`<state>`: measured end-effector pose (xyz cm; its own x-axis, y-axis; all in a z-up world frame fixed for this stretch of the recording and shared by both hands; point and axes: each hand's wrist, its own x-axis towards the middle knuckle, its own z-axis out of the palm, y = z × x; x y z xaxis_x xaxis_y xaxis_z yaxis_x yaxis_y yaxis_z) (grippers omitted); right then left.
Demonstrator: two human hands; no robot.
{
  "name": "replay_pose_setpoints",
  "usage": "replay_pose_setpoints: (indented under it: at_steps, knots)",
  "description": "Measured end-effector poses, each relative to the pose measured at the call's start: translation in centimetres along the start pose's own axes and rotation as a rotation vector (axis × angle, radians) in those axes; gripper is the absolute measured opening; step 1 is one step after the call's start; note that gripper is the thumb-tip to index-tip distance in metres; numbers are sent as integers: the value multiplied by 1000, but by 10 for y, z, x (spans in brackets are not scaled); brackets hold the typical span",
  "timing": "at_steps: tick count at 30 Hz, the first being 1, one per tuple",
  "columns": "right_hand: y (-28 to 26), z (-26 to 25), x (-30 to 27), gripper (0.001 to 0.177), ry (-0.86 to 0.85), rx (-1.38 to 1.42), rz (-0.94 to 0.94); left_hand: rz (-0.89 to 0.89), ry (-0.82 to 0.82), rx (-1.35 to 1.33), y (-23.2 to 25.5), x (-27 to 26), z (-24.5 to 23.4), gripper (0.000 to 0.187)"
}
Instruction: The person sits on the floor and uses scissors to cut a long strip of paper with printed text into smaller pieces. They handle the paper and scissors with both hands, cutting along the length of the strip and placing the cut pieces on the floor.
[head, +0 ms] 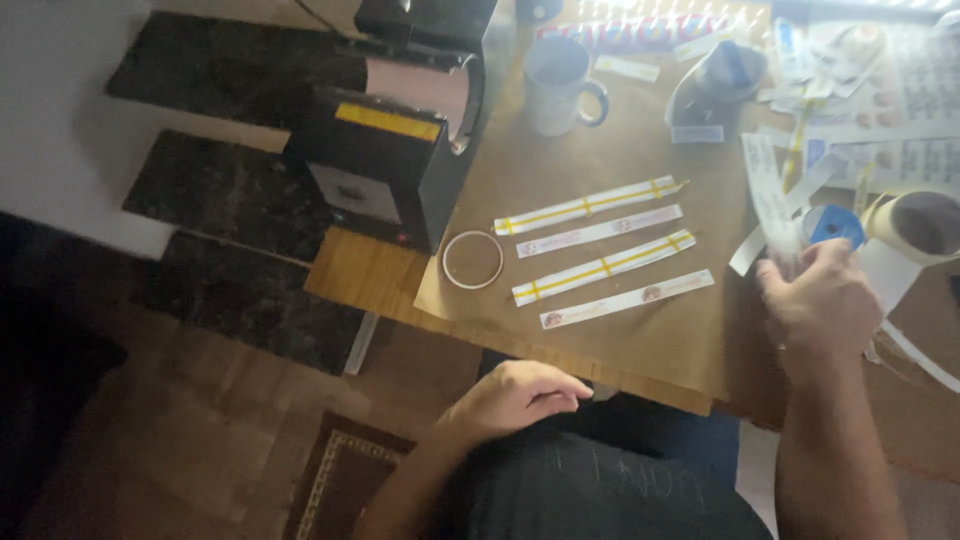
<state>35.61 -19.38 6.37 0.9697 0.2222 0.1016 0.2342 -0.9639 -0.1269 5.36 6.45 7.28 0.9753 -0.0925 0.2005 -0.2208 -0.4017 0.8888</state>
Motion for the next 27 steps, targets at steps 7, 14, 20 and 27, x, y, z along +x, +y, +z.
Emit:
replay_pose_setpoints:
  at_steps: [7,14,20,27]
  knots:
    - [13,-19,3,41,-78,491,145,64,-21,-25,8,14,-11,19]
    - [6,-32,-4,20,35,1073,181,88,-74,-28,18,32,-18,18]
    - [-11,-43,-45,46,356,964,-121,119,139,-133,17,109,4,26]
    - [-44,-30,-97,52,428,610,-348,-357,315,-178,15,171,56,45]
